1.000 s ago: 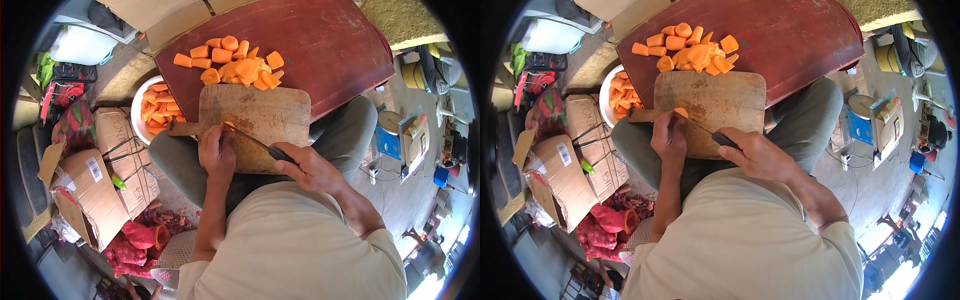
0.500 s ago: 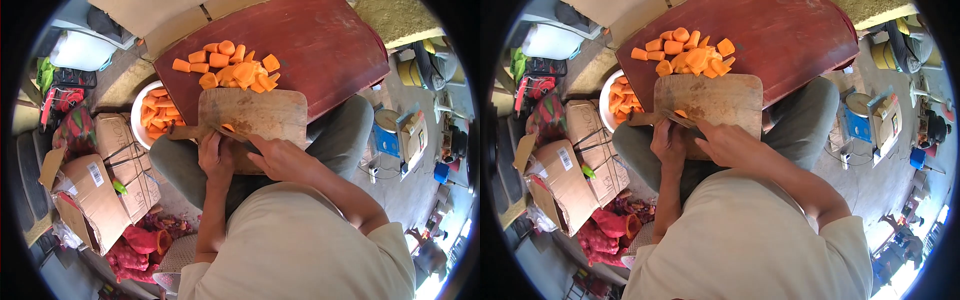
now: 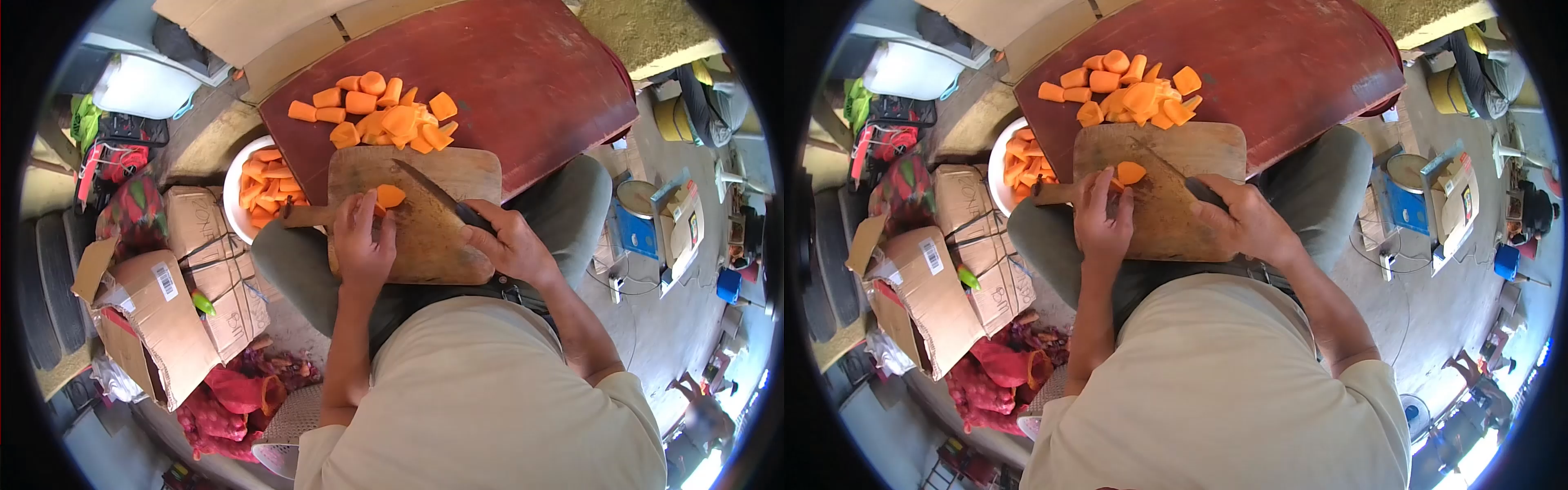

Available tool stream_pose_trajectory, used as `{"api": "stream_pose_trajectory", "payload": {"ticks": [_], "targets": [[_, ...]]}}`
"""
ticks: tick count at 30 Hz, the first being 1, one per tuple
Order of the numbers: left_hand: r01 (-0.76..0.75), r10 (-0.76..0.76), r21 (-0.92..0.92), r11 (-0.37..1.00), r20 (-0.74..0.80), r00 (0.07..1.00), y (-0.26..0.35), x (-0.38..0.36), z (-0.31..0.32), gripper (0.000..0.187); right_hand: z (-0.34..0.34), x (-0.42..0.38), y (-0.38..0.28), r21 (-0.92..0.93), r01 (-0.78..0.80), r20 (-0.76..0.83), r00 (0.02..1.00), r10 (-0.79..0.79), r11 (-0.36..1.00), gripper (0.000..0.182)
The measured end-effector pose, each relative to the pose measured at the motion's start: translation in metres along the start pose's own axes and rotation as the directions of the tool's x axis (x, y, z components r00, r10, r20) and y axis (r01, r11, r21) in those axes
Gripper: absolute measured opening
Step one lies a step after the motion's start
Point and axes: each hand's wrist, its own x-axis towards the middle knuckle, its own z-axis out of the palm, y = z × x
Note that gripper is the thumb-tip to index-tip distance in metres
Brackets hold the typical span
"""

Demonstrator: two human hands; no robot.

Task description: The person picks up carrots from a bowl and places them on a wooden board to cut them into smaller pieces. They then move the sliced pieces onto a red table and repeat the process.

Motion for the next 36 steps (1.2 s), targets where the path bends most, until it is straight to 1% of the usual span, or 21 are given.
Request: {"api": "stream_pose_trajectory", "payload": {"ticks": [1, 2, 4, 6, 7, 10, 13, 16, 18, 19, 21, 22, 24, 25, 27, 29, 31, 32, 34, 36], "targets": [[-0.051, 0.047, 0.079, 0.996, 0.058, 0.997, 0.002, 0.007, 0.0, 0.04, -0.004, -0.004, 0.006, 0.01, -0.019, -0.011, 1.0, 0.019, 1.0, 0.041], [-0.054, 0.047, 0.067, 0.996, 0.108, 0.993, 0.0, 0.011, 0.002, 0.041, -0.007, -0.008, 0.015, 0.02, -0.037, -0.02, 0.999, 0.037, 0.999, 0.041], [-0.055, 0.044, 0.05, 0.997, 0.203, 0.978, -0.004, 0.018, 0.003, 0.044, -0.009, -0.014, 0.025, 0.035, -0.021, -0.037, 0.999, 0.022, 0.999, 0.039], [-0.058, 0.046, 0.048, 0.997, 0.225, 0.973, -0.002, 0.028, 0.0, 0.045, -0.009, -0.019, 0.03, 0.047, 0.046, -0.064, 0.997, -0.043, 0.998, 0.036], [-0.061, 0.049, 0.046, 0.997, 0.238, 0.97, 0.0, 0.035, -0.002, 0.046, -0.009, -0.02, 0.031, 0.053, 0.047, -0.065, 0.997, -0.044, 0.997, 0.036], [-0.311, 0.29, 0.121, 0.943, 0.166, 0.942, 0.0, 0.072, -0.001, 0.049, -0.007, -0.024, 0.034, 0.061, 0.049, -0.067, 0.997, -0.045, 0.997, 0.036], [-0.305, 0.288, 0.125, 0.944, 0.136, 0.948, -0.012, 0.094, 0.004, 0.05, -0.006, -0.022, 0.033, 0.053, 0.056, -0.071, 0.996, -0.052, 0.997, 0.035], [-0.144, 0.127, 0.055, 0.988, 0.243, 0.962, -0.009, 0.089, -0.005, 0.048, -0.006, -0.023, 0.029, 0.061, 0.025, -0.075, 0.997, -0.021, 0.998, 0.035], [-0.264, 0.214, 0.088, 0.96, 0.374, 0.902, -0.005, 0.075, -0.011, 0.044, -0.006, -0.025, 0.029, 0.082, 0.0, -0.06, 0.998, 0.005, 0.997, 0.036], [-0.32, 0.247, 0.101, 0.942, 0.437, 0.865, -0.005, 0.071, -0.013, 0.042, -0.007, -0.025, 0.028, 0.059, -0.008, -0.05, 0.999, 0.011, 0.998, 0.036], [-0.369, 0.27, 0.143, 0.918, 0.456, 0.848, -0.002, 0.063, -0.014, 0.04, -0.008, -0.023, 0.024, 0.014, -0.029, -0.016, 0.999, 0.029, 0.999, 0.038], [-0.392, 0.28, 0.164, 0.905, 0.466, 0.84, -0.001, 0.059, -0.015, 0.039, -0.007, -0.023, 0.026, -0.012, 0.013, -0.006, 1.0, -0.013, 1.0, 0.039], [-0.405, 0.299, 0.17, 0.898, 0.437, 0.848, -0.011, 0.057, -0.009, 0.035, -0.008, -0.019, 0.027, -0.072, 0.108, 0.013, 0.994, -0.107, 0.992, 0.041], [-0.412, 0.31, 0.175, 0.894, 0.421, 0.853, -0.015, 0.056, -0.007, 0.032, -0.009, -0.018, 0.024, -0.073, 0.059, 0.018, 0.998, -0.058, 0.996, 0.04], [-0.421, 0.297, 0.232, 0.877, 0.427, 0.854, -0.014, 0.053, -0.007, 0.036, -0.01, -0.018, 0.013, -0.076, -0.04, 0.018, 0.999, 0.042, 0.996, 0.039], [-0.414, 0.277, 0.256, 0.873, 0.438, 0.855, -0.008, 0.05, -0.006, 0.037, -0.01, -0.018, 0.011, -0.08, -0.054, 0.029, 0.998, 0.057, 0.995, 0.039], [-0.387, 0.245, 0.256, 0.886, 0.451, 0.858, -0.002, 0.047, -0.008, 0.036, -0.008, -0.019, 0.013, -0.082, -0.022, 0.023, 0.999, 0.024, 0.996, 0.041], [-0.399, 0.253, 0.265, 0.878, 0.451, 0.856, -0.001, 0.047, -0.008, 0.036, -0.006, -0.018, 0.018, -0.084, 0.023, 0.012, 1.0, -0.022, 0.996, 0.042], [-0.422, 0.268, 0.285, 0.861, 0.449, 0.852, 0.0, 0.05, -0.008, 0.036, -0.004, -0.017, 0.018, -0.092, 0.038, 0.007, 0.999, -0.038, 0.995, 0.042], [-0.427, 0.248, 0.327, 0.843, 0.469, 0.848, -0.002, 0.052, -0.008, 0.036, -0.007, -0.017, 0.013, -0.108, -0.024, 0.007, 1.0, 0.025, 0.994, 0.04]]}}
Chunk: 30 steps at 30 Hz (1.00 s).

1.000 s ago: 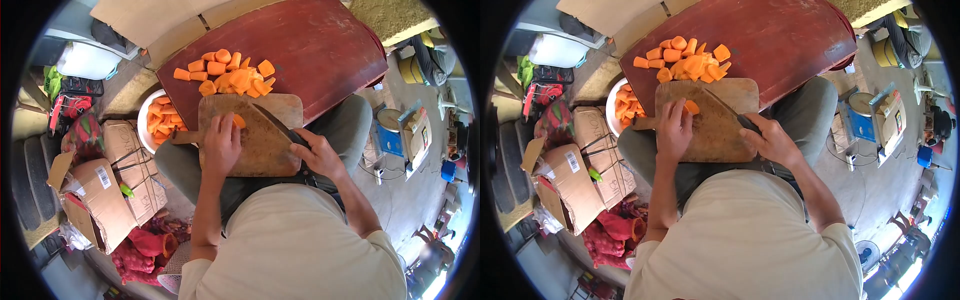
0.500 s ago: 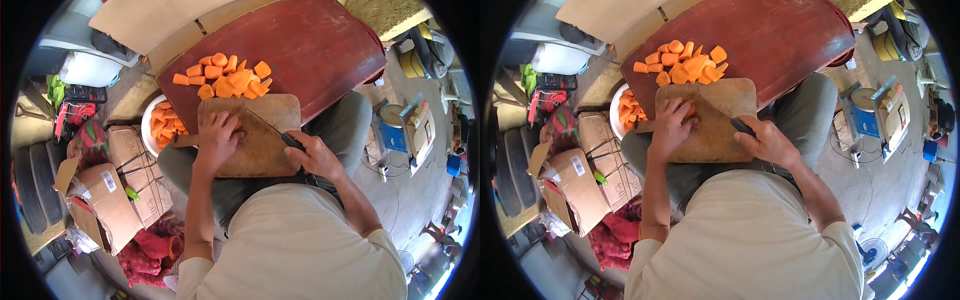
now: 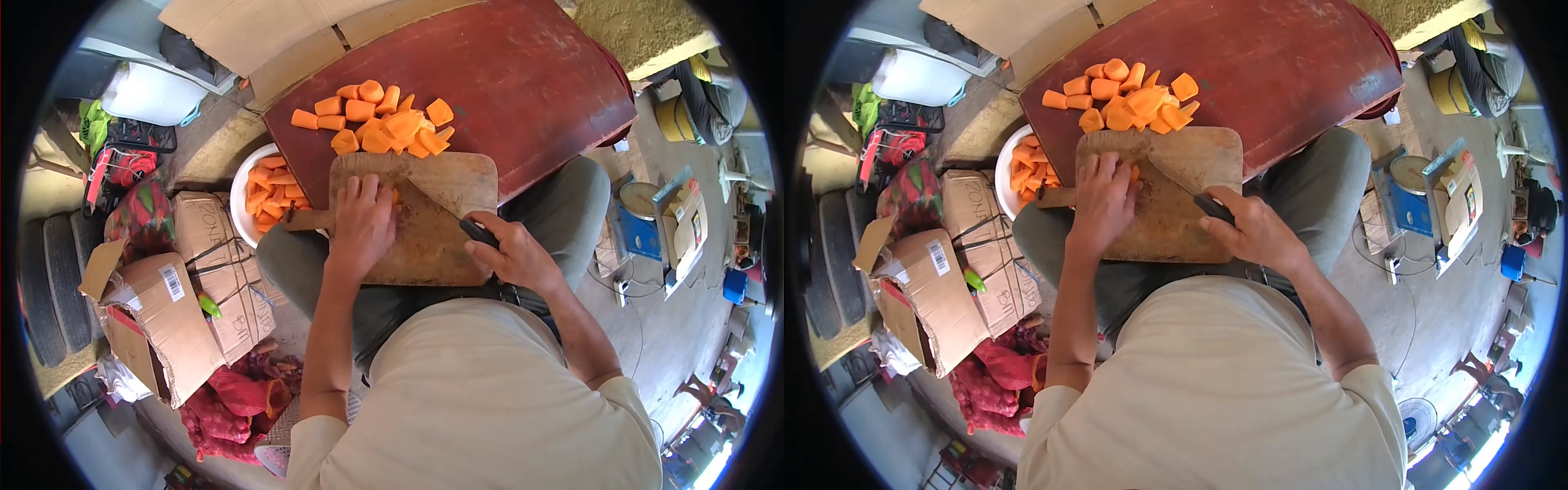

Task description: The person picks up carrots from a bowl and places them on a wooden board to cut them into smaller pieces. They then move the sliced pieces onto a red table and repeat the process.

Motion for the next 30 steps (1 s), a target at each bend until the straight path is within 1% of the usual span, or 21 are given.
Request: {"api": "stream_pose_trajectory", "payload": {"ticks": [1, 4, 6, 7, 9, 10, 12, 15, 16, 18, 21, 25, 27, 30], "targets": [[0.002, -0.003, 0.022, 1.0, 0.013, 1.0, -0.002, 0.001, 0.0, 0.035, 0.0, 0.0, 0.0, 0.0, 0.009, 0.001, 1.0, -0.009, 1.0, 0.04], [0.02, -0.02, -0.043, 0.999, 0.003, 1.0, -0.005, 0.0, 0.002, 0.035, 0.0, 0.0, 0.002, 0.003, 0.031, -0.004, 1.0, -0.031, 1.0, 0.04], [0.092, -0.104, -0.205, 0.974, -0.051, 0.993, -0.003, -0.004, 0.003, 0.033, 0.001, 0.0, 0.002, 0.008, 0.047, -0.011, 0.999, -0.047, 0.999, 0.039], [0.124, -0.15, -0.286, 0.95, -0.072, 0.986, -0.002, -0.006, 0.004, 0.033, 0.002, 0.001, 0.001, 0.037, 0.027, 0.002, 1.0, -0.027, 0.999, 0.039], [0.249, -0.323, -0.505, 0.827, -0.064, 0.944, 0.006, -0.013, 0.003, 0.034, 0.004, 0.004, -0.002, 0.093, -0.017, 0.03, 0.999, 0.014, 0.995, 0.038], [0.299, -0.405, -0.604, 0.739, -0.044, 0.913, 0.011, -0.017, 0.002, 0.035, 0.007, 0.006, -0.004, 0.119, -0.002, 0.042, 0.999, -0.003, 0.993, 0.038], [0.263, -0.441, -0.61, 0.748, -0.159, 0.883, 0.015, -0.029, 0.016, 0.034, 0.015, 0.012, -0.012, 0.171, 0.027, 0.065, 0.997, -0.039, 0.985, 0.039], [0.228, -0.45, -0.568, 0.791, -0.288, 0.845, 0.019, -0.042, 0.029, 0.033, 0.024, 0.018, -0.025, 0.183, -0.032, 0.18, 0.984, -0.001, 0.983, 0.04], [0.22, -0.446, -0.547, 0.808, -0.322, 0.835, 0.021, -0.046, 0.03, 0.033, 0.028, 0.02, -0.025, 0.184, 0.009, 0.171, 0.984, -0.041, 0.983, 0.04], [0.249, -0.474, -0.545, 0.801, -0.323, 0.819, 0.023, -0.052, 0.029, 0.031, 0.033, 0.024, -0.023, 0.185, 0.091, 0.151, 0.981, -0.12, 0.978, 0.041], [0.253, -0.474, -0.538, 0.804, -0.323, 0.819, 0.024, -0.054, 0.027, 0.029, 0.028, 0.028, -0.027, 0.155, 0.055, 0.204, 0.975, -0.086, 0.986, 0.041], [0.223, -0.424, -0.481, 0.848, -0.363, 0.83, 0.021, -0.054, 0.032, 0.027, 0.031, 0.028, -0.021, 0.16, 0.106, 0.148, 0.98, -0.13, 0.981, 0.042], [0.218, -0.457, -0.544, 0.81, -0.354, 0.816, 0.022, -0.054, 0.033, 0.026, 0.033, 0.027, -0.02, 0.164, 0.126, 0.124, 0.981, -0.147, 0.978, 0.042], [0.209, -0.483, -0.587, 0.782, -0.36, 0.798, 0.021, -0.054, 0.037, 0.024, 0.025, 0.023, -0.027, 0.157, 0.034, 0.184, 0.981, -0.063, 0.987, 0.043]]}}
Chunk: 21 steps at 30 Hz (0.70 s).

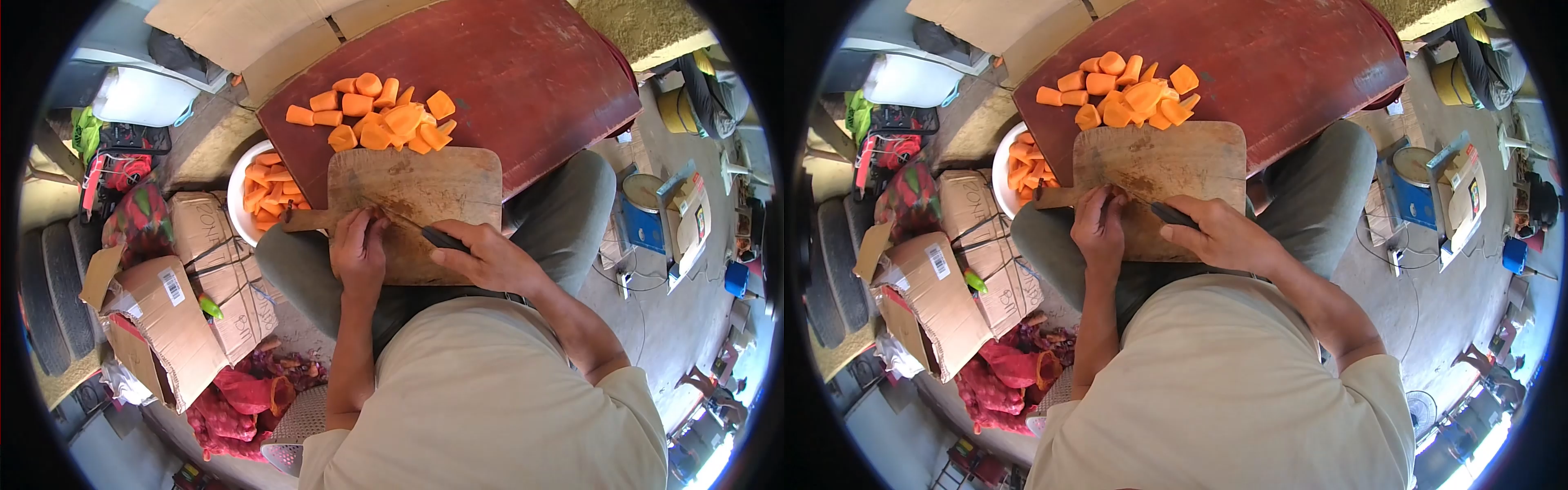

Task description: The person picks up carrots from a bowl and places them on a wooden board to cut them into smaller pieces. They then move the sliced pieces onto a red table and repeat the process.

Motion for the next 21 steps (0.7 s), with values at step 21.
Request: {"api": "stream_pose_trajectory", "payload": {"ticks": [21], "targets": [[-0.051, 0.054, 0.072, 0.996, -0.034, 0.998, -0.007, -0.002, 0.0, 0.017, -0.006, -0.012, -0.012, 0.016, -0.084, 0.061, 0.995, 0.082, 0.996, 0.045]]}}
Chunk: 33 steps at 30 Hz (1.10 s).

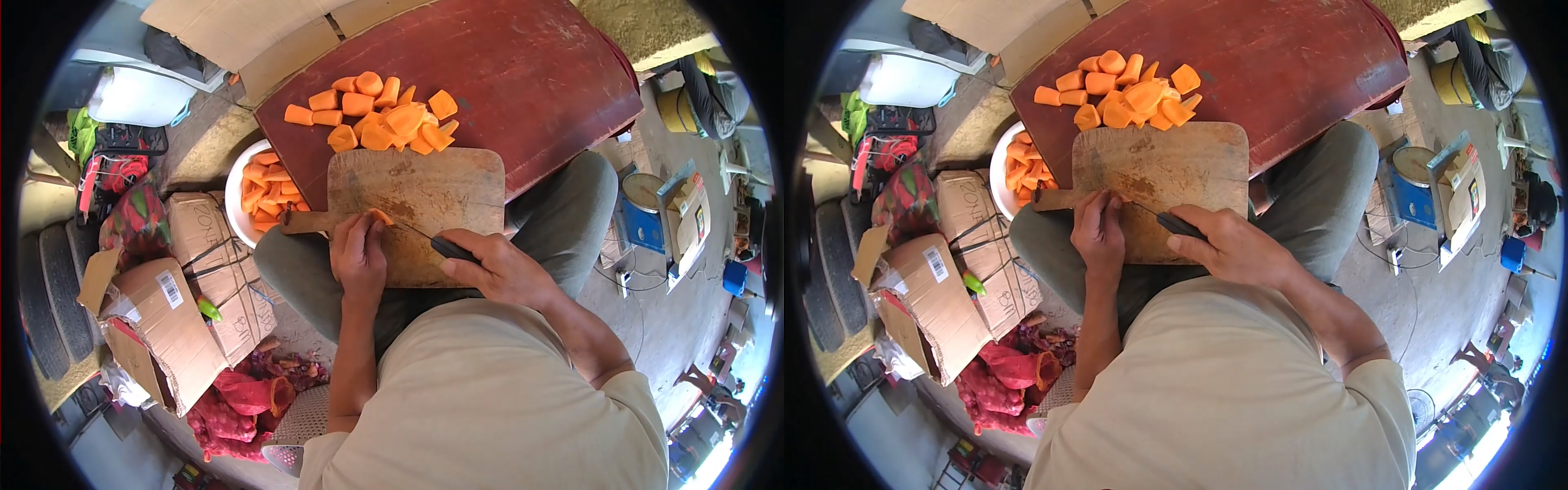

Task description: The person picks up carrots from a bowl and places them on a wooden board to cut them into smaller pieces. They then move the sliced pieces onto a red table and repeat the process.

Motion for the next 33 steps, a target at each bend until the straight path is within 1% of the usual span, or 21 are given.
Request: {"api": "stream_pose_trajectory", "payload": {"ticks": [3, 6, 9, 13, 18, 21, 24, 27, 30, 33], "targets": [[-0.001, 0.001, 0.001, 1.0, 0.001, 1.0, -0.001, 0.0, 0.0, 0.016, 0.003, -0.006, -0.002, -0.003, 0.031, -0.024, 0.999, -0.031, 1.0, 0.045], [-0.012, 0.012, 0.009, 1.0, -0.007, 1.0, 0.0, 0.002, 0.001, 0.017, 0.009, -0.006, 0.001, -0.059, 0.07, -0.026, 0.997, -0.072, 0.996, 0.044], [-0.001, 0.001, -0.002, 1.0, -0.006, 1.0, 0.0, 0.002, 0.002, 0.017, 0.009, -0.005, -0.001, -0.05, 0.095, -0.034, 0.995, -0.097, 0.994, 0.046], [0.008, -0.009, 0.017, 1.0, 0.05, 0.999, 0.005, 0.003, -0.005, 0.023, 0.013, -0.006, -0.002, -0.128, 0.062, -0.03, 0.997, -0.066, 0.99, 0.046], [0.009, -0.009, -0.001, 1.0, 0.038, 0.999, 0.004, 0.004, -0.006, 0.024, 0.016, -0.002, -0.006, -0.177, 0.04, -0.016, 0.999, -0.044, 0.983, 0.044], [0.019, -0.019, 0.005, 1.0, 0.032, 0.999, 0.003, 0.004, -0.006, 0.024, 0.016, 0.0, -0.007, -0.251, 0.048, -0.019, 0.998, -0.055, 0.967, 0.042], [0.028, -0.029, 0.024, 0.999, 0.024, 0.999, 0.003, 0.006, -0.005, 0.025, 0.019, 0.002, -0.006, -0.287, 0.105, -0.028, 0.993, -0.117, 0.952, 0.039], [0.025, -0.025, 0.02, 0.999, 0.011, 1.0, 0.005, 0.007, -0.004, 0.024, 0.014, 0.003, -0.013, -0.298, 0.066, -0.006, 0.997, -0.071, 0.952, 0.038], [0.036, -0.036, 0.015, 0.999, 0.008, 0.999, 0.005, 0.008, -0.004, 0.024, 0.014, 0.006, -0.013, -0.321, 0.087, -0.014, 0.995, -0.096, 0.943, 0.037], [0.028, -0.028, 0.021, 0.999, 0.005, 1.0, 0.005, 0.009, -0.004, 0.023, 0.013, 0.011, -0.017, -0.307, 0.073, 0.002, 0.997, -0.077, 0.949, 0.038]]}}
